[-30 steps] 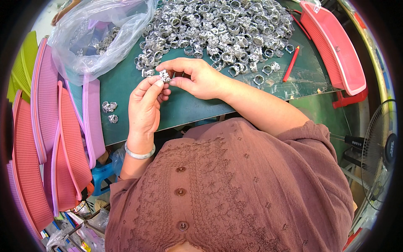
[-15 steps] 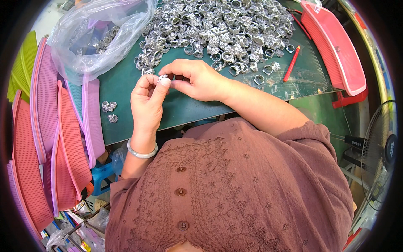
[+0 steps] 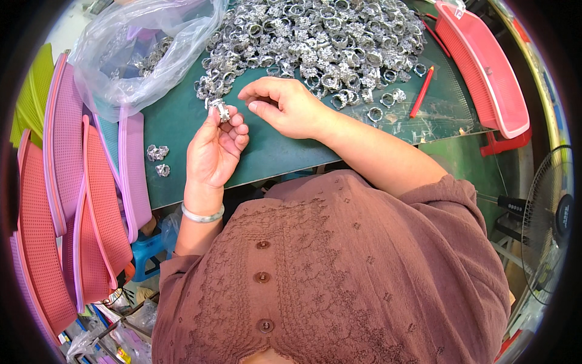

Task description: The person holds small metal ring-shaped parts and cleans them with a red tool, then picks them up one at a time from a pile to check them.

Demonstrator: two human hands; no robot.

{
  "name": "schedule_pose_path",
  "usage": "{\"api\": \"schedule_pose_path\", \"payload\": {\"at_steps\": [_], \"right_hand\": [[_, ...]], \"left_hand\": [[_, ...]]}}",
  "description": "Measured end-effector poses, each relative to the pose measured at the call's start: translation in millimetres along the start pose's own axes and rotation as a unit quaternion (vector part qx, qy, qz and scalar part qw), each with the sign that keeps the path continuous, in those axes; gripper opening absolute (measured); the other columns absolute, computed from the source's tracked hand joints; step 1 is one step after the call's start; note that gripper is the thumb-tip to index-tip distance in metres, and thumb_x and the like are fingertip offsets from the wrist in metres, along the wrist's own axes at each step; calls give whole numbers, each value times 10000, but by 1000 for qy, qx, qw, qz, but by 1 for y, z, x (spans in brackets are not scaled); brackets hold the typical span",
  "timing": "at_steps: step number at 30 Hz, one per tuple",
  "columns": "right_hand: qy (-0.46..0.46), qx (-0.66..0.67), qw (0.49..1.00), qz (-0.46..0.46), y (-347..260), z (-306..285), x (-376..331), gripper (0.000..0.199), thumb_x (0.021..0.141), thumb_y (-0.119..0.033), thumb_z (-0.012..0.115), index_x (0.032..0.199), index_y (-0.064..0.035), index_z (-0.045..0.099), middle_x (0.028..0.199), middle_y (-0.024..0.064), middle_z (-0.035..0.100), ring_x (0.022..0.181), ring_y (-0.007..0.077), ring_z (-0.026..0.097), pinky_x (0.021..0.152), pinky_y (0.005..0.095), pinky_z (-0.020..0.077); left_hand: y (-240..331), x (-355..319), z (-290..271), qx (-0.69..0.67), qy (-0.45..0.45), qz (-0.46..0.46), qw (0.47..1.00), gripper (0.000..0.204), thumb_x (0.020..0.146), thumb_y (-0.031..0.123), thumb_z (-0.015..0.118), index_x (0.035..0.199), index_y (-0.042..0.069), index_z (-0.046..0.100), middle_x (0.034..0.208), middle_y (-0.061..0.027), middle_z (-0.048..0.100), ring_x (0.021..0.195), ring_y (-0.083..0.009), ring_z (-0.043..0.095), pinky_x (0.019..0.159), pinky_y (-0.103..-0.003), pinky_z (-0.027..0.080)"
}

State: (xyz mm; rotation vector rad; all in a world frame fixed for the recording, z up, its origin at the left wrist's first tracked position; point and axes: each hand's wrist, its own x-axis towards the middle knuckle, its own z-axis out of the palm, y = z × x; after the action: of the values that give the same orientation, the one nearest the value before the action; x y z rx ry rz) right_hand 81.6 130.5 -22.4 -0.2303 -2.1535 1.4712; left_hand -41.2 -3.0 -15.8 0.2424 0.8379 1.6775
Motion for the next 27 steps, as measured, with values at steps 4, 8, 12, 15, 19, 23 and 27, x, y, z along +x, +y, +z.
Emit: {"api": "schedule_pose_path", "payload": {"at_steps": [4, 8, 12, 15, 19, 23, 27], "right_hand": [[-2, -46, 999, 17, 5, 1, 2, 197, 816, -12, 511, 1009, 6, 550, 912, 88, 578, 844, 134, 568, 739, 254, 461], [-9, -104, 994, 14, 9, 3, 7, 203, 799, -13, 531, 1001, 3, 552, 855, 81, 575, 789, 140, 572, 704, 258, 465], [-23, -171, 985, 7, 3, 6, 22, 267, 765, -32, 559, 1031, -33, 549, 799, 87, 567, 715, 172, 569, 654, 284, 463], [-24, -237, 969, -56, -2, 12, 37, 326, 750, -44, 543, 1073, -86, 537, 800, 116, 560, 736, 265, 561, 665, 346, 458], [-11, -271, 961, -54, 4, 23, 56, 250, 771, -67, 501, 1011, -82, 568, 864, 136, 568, 840, 331, 546, 718, 405, 441], [-27, -284, 955, -86, 16, 22, 60, 181, 775, -79, 511, 932, -76, 601, 856, 139, 576, 798, 313, 561, 691, 385, 450], [-86, 44, 989, 115, 3, 9, 57, 84, 811, -64, 537, 877, -35, 580, 828, 19, 592, 731, 86, 548, 623, 231, 447]], "left_hand": [[0, -1, -3, -30, -3, -9, 1000, 303, 906, 267, 431, 948, -17, 526, 803, -88, 558, 720, -182, 552, 620, -253, 471], [4, -4, -12, -93, -28, 9, 995, 290, 865, 205, 432, 987, -41, 524, 883, -129, 573, 781, -228, 562, 657, -277, 477], [11, -8, -15, -111, -16, 38, 993, 306, 822, 194, 411, 995, -22, 542, 943, -149, 599, 836, -258, 587, 713, -337, 480], [13, -9, -17, -87, 21, 40, 995, 288, 836, 218, 435, 971, -8, 552, 892, -115, 598, 779, -215, 576, 670, -315, 467], [9, -9, -16, -20, 69, 43, 996, 236, 847, 213, 476, 940, 15, 563, 810, -69, 580, 697, -151, 542, 607, -272, 440], [9, -12, -9, 23, 93, 55, 994, 184, 841, 150, 505, 951, 12, 555, 787, -51, 565, 671, -128, 521, 572, -238, 423], [10, -12, -8, 53, 104, 73, 990, 178, 843, 129, 508, 970, 10, 546, 785, -50, 560, 661, -121, 511, 564, -231, 415]]}}
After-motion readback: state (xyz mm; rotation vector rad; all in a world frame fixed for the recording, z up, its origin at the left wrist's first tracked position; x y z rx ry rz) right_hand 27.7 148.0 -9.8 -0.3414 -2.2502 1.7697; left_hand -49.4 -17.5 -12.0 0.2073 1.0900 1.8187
